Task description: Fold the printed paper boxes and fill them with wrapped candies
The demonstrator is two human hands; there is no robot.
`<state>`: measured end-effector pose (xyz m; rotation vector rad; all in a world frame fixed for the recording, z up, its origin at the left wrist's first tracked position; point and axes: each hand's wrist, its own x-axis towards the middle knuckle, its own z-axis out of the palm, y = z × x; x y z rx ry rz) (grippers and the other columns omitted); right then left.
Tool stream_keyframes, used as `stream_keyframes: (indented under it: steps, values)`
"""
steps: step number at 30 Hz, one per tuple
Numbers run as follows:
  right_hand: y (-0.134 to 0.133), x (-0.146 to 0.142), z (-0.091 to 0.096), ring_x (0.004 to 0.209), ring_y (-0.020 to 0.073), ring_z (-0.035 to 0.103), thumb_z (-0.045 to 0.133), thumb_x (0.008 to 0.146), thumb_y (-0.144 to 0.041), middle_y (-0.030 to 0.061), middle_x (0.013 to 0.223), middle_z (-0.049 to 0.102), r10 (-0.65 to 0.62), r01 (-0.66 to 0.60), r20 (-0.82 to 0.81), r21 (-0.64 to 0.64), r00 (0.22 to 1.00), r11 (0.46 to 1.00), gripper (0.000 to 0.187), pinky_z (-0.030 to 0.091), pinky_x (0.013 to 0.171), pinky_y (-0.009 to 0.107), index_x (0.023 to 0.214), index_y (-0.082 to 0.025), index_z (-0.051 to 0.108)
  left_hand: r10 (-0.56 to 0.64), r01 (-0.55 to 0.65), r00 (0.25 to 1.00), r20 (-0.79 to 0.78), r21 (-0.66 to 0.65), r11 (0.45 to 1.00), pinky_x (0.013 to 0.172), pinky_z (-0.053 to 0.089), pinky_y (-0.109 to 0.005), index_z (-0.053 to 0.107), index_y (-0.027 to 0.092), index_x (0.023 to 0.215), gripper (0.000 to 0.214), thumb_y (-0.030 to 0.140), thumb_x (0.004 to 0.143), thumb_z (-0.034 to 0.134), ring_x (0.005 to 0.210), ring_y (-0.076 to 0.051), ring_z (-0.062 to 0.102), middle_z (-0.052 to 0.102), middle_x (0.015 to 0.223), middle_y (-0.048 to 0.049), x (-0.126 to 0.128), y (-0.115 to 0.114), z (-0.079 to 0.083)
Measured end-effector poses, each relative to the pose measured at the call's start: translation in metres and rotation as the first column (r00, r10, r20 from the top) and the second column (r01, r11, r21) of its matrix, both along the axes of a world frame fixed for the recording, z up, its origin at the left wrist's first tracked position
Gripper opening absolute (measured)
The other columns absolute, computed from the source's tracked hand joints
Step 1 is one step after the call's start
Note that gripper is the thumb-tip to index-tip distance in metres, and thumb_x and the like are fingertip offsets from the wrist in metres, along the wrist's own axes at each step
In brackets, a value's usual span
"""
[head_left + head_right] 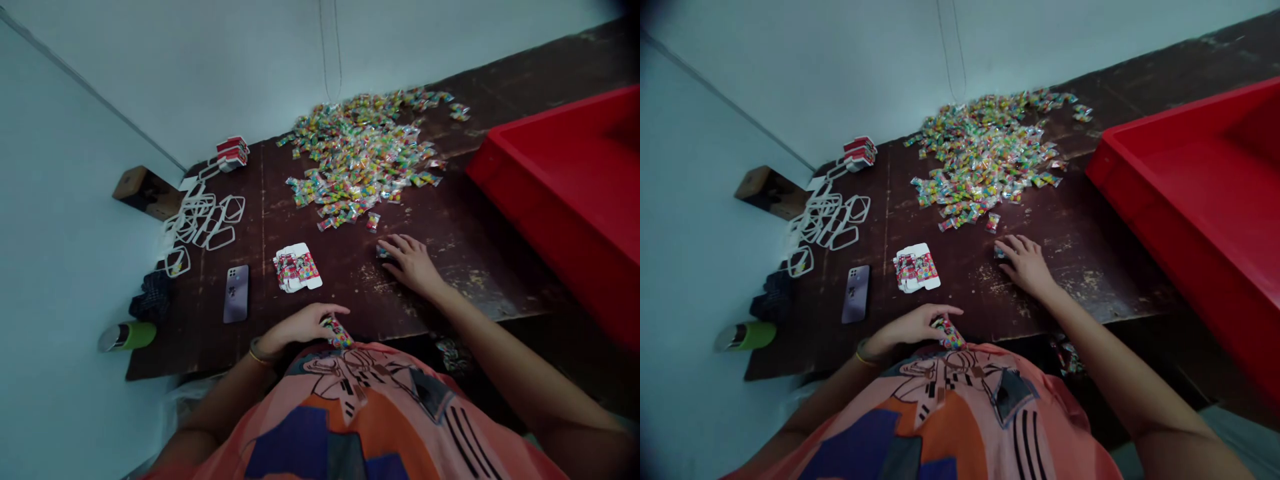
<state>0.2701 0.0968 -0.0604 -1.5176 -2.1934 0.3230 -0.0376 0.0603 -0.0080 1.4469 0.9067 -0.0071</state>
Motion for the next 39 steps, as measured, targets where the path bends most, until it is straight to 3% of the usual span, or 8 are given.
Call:
stream_keyframes:
  steps: [3,8,11,23,26,30,33,39]
  values:
    - [0.001,0.014,-0.015,0.111,0.0305,0.050,0.048,0.092,-0.026,0.0130,0.119,0.062,-0.031,0.033,0.033,-0.057,0.999,0.998,0.030,0.038,0.092,0.047,0.117,-0.019,0.062,-0.097,0.091,0.992,-0.083,-0.073,0.993,0.066,0.045,-0.023,0.068,0.015,0.089,0.030,0.021,0.060,0.076,0.070,-0.014,0.058,0.066,0.076,0.0009,-0.020,0.014,0.004]
    - [-0.051,-0.037,0.005,0.080,0.0194,0.059,0.051,0.090,-0.036,0.0048,0.087,0.067,-0.084,-0.073,-0.468,-0.307,0.880,0.949,0.021,0.046,0.074,0.031,0.098,-0.019,0.062,0.433,-0.423,0.901,0.019,-0.184,0.887,0.060,0.050,-0.025,0.053,0.016,0.107,0.042,0.034,0.072,0.069,0.068,-0.013,0.061,0.064,0.089,-0.0037,-0.010,0.004,-0.014]
    - [-0.063,-0.066,0.024,0.074,0.0155,0.059,0.056,0.088,-0.040,0.0005,0.081,0.066,-0.050,-0.314,-0.673,-0.408,0.738,0.857,0.022,0.046,0.069,0.025,0.089,-0.019,0.062,0.420,-0.397,0.906,0.051,-0.243,0.885,0.055,0.052,-0.025,0.051,0.017,0.116,0.048,0.032,0.074,0.067,0.072,-0.014,0.062,0.061,0.098,-0.0067,0.012,-0.009,-0.024]
    - [-0.044,-0.074,0.045,0.101,0.0231,0.051,0.048,0.092,-0.032,0.0094,0.107,0.059,0.115,-0.201,-0.468,-0.139,0.876,0.970,0.023,0.040,0.090,0.041,0.098,-0.024,0.068,0.630,-0.587,0.759,0.161,-0.246,0.771,0.040,0.046,-0.020,0.056,0.013,0.109,0.059,0.064,0.082,0.044,0.060,-0.014,0.058,0.059,0.078,-0.0047,0.049,-0.020,-0.020]
    - [-0.055,-0.085,0.030,0.084,0.0178,0.055,0.054,0.088,-0.037,0.0057,0.099,0.057,-0.265,-0.019,-0.785,-0.332,0.560,0.943,0.021,0.047,0.075,0.033,0.100,-0.024,0.065,0.707,-0.650,0.693,0.143,-0.301,0.698,0.038,0.044,-0.021,0.061,0.008,0.099,0.069,0.070,0.082,0.035,0.057,-0.014,0.058,0.062,0.077,-0.0093,0.051,-0.021,-0.021]
    - [-0.064,-0.090,0.009,0.052,0.0092,0.047,0.066,0.077,-0.041,-0.0028,0.068,0.053,-0.611,-0.392,-0.777,-0.615,0.153,0.684,0.024,0.046,0.052,0.022,0.090,-0.022,0.061,0.696,-0.626,0.704,0.141,-0.339,0.702,0.042,0.047,-0.022,0.061,0.010,0.101,0.061,0.064,0.083,0.042,0.061,-0.016,0.060,0.066,0.082,-0.0095,0.049,-0.019,-0.024]
    - [-0.060,-0.087,0.013,0.052,0.0092,0.051,0.070,0.072,-0.035,-0.0015,0.066,0.058,-0.612,-0.495,-0.761,-0.624,0.214,0.604,0.022,0.049,0.054,0.023,0.086,-0.019,0.065,0.628,-0.565,0.761,0.164,-0.310,0.765,0.049,0.050,-0.023,0.061,0.012,0.104,0.047,0.051,0.078,0.055,0.070,-0.017,0.060,0.065,0.085,-0.0071,0.047,-0.013,-0.022]
    - [-0.043,-0.073,0.051,0.090,0.0166,0.061,0.057,0.087,-0.035,0.0061,0.105,0.065,-0.023,-0.424,-0.812,-0.328,0.583,0.844,0.024,0.050,0.079,0.029,0.101,-0.022,0.073,0.579,-0.520,0.788,0.208,-0.277,0.808,0.052,0.050,-0.024,0.061,0.014,0.107,0.037,0.035,0.078,0.052,0.079,-0.019,0.059,0.064,0.087,-0.0060,0.049,0.001,-0.010]
